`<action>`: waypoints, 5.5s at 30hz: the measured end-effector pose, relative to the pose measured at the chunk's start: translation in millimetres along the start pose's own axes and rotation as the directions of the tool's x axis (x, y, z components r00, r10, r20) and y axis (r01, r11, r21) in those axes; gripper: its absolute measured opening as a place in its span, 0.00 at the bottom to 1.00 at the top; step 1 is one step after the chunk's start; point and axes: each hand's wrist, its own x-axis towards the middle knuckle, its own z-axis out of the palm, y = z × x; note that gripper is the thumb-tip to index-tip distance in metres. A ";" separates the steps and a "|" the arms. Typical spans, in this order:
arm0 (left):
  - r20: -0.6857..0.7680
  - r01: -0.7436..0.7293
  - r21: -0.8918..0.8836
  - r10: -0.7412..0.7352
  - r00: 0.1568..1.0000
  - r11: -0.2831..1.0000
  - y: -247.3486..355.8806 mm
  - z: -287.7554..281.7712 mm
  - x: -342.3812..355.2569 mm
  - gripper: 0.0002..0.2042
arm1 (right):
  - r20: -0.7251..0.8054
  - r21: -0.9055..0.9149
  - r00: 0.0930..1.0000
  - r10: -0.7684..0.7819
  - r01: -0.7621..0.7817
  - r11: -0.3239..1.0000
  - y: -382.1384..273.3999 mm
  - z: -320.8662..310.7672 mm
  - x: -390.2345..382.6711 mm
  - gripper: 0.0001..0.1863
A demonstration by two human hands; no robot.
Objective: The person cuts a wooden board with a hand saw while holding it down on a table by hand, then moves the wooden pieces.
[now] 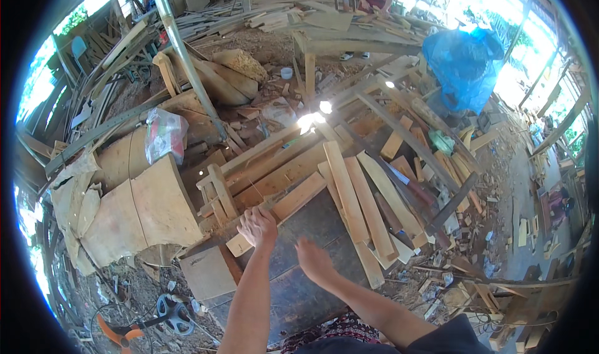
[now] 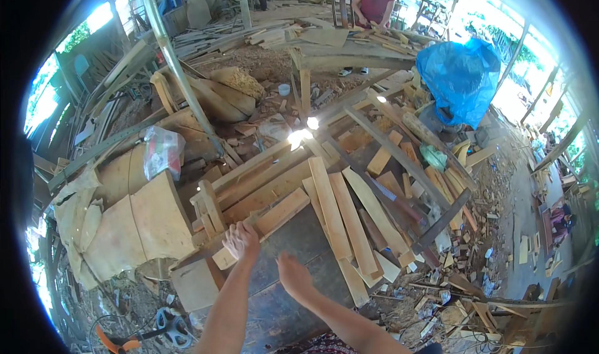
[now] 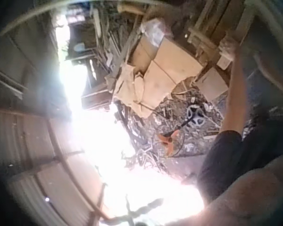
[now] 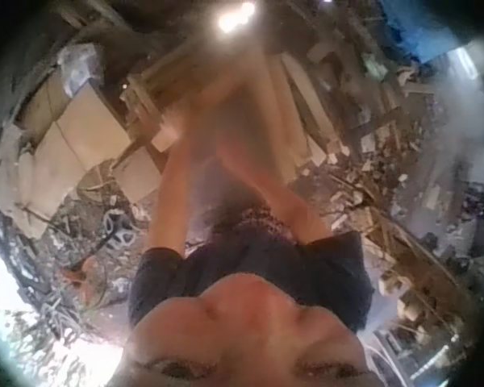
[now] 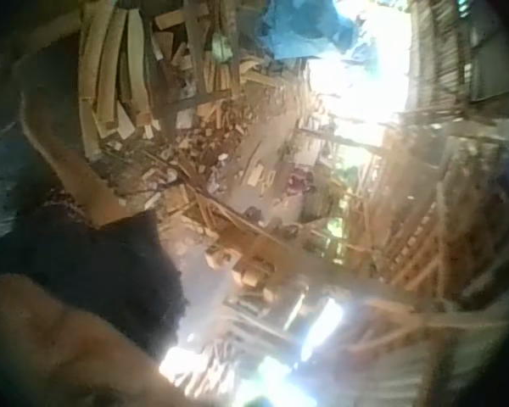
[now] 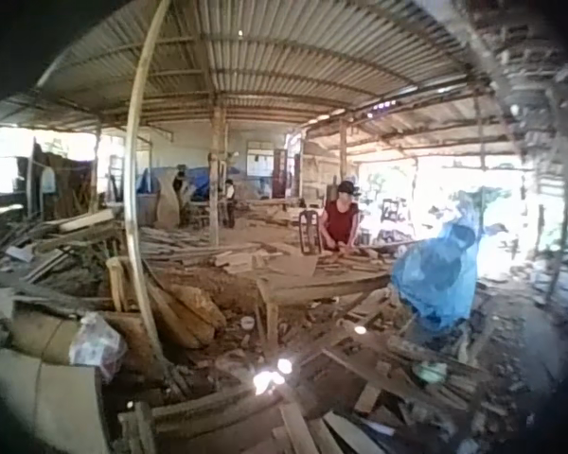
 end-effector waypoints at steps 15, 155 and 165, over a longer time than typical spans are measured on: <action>-0.014 -0.003 -0.021 0.003 1.000 1.000 5.9 -2.6 -1.4 0.17 | 0.083 -0.136 0.993 0.083 -0.071 0.988 10.6 -7.6 -22.3 0.12; -0.083 0.008 -0.094 -0.016 0.996 0.996 5.9 10.8 1.9 0.15 | 0.045 -0.113 0.997 -0.068 0.072 0.991 4.9 -1.3 40.2 0.12; -0.108 -0.040 -0.104 0.028 0.994 0.994 16.1 15.3 1.0 0.15 | -0.021 -0.151 0.993 -0.115 0.111 0.982 11.2 6.8 62.7 0.12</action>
